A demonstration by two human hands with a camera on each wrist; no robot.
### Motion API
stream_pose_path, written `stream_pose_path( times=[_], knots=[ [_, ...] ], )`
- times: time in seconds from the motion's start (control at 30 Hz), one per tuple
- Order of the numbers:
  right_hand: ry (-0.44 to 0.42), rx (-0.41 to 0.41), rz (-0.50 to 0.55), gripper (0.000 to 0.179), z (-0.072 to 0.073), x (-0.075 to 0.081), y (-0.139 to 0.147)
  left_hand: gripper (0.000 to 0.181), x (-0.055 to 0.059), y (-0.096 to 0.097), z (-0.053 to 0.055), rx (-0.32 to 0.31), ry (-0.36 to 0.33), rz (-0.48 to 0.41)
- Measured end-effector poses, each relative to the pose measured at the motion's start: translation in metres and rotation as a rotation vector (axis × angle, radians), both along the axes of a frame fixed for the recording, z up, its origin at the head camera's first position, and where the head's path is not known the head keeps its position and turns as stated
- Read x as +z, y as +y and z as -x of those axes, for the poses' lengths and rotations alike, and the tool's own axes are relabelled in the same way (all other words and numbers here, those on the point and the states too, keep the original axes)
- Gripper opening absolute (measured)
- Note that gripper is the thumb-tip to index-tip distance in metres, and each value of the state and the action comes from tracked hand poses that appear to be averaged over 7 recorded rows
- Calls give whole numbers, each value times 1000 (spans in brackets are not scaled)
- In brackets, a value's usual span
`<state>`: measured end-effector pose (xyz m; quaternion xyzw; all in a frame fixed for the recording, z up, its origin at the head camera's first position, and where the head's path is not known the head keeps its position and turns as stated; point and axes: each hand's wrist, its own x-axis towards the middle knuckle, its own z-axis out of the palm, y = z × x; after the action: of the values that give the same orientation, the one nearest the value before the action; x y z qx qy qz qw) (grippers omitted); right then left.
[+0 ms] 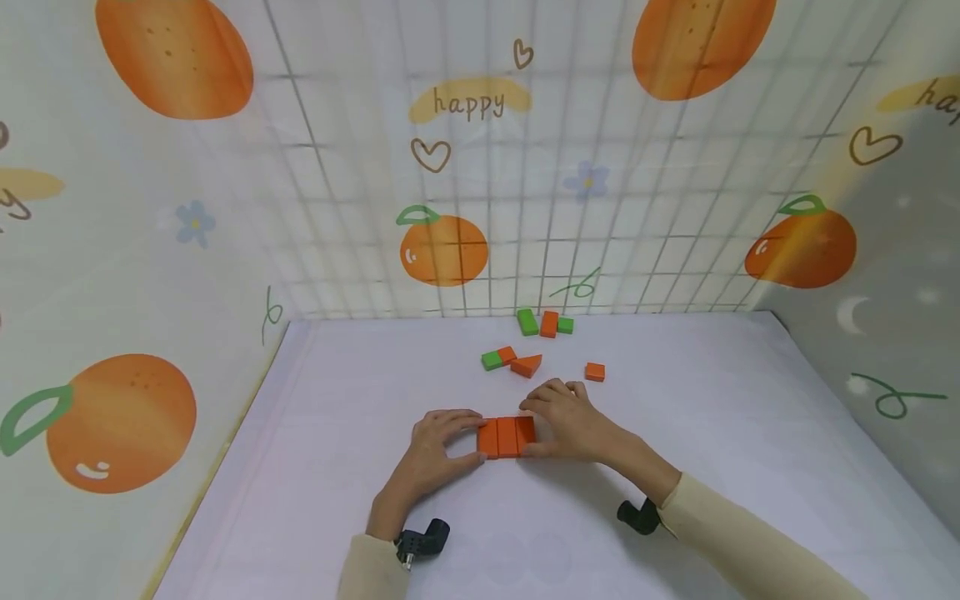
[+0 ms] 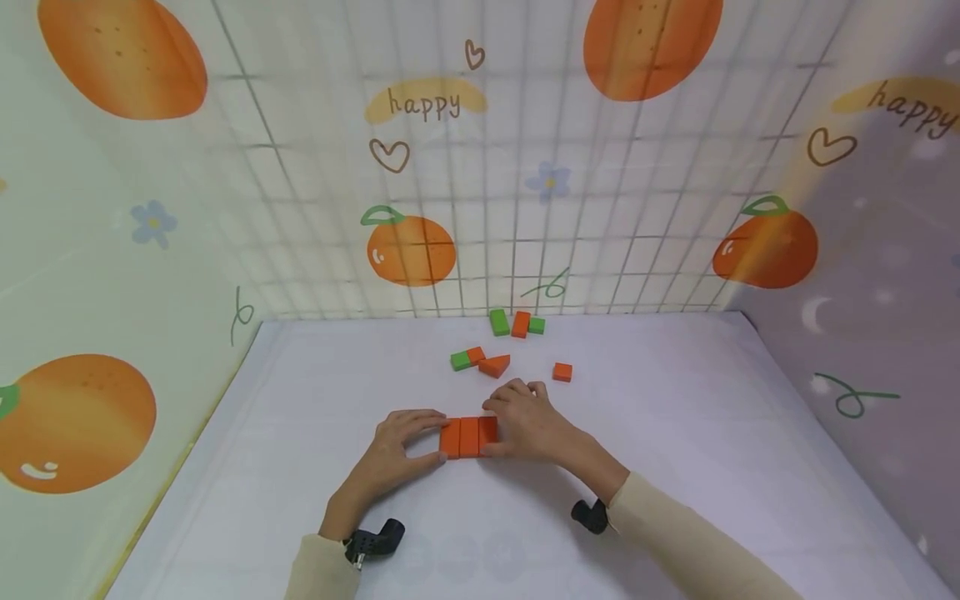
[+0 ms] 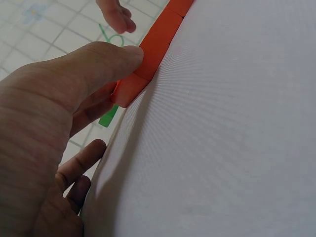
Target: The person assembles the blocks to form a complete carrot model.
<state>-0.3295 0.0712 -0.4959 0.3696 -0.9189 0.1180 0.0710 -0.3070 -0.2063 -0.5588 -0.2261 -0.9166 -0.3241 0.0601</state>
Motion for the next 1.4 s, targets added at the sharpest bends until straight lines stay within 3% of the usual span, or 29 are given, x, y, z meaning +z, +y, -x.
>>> stream_pose_path(
  times=[0.43,0.77,1.17,1.4],
  knots=[
    [7,-165,132,47,28,11,29,50,-2,1,-3,10,-12,-9],
    [-17,-299,178,49,76,18,45,49,-4,0,0,3,-4,-30],
    [-66,-388,124,59,135,24,51,51,-1,2,-1,-6,-17,-35],
    [-102,-428,79,63,157,21,50,50,-3,3,0,-4,-10,-34]
  ],
)
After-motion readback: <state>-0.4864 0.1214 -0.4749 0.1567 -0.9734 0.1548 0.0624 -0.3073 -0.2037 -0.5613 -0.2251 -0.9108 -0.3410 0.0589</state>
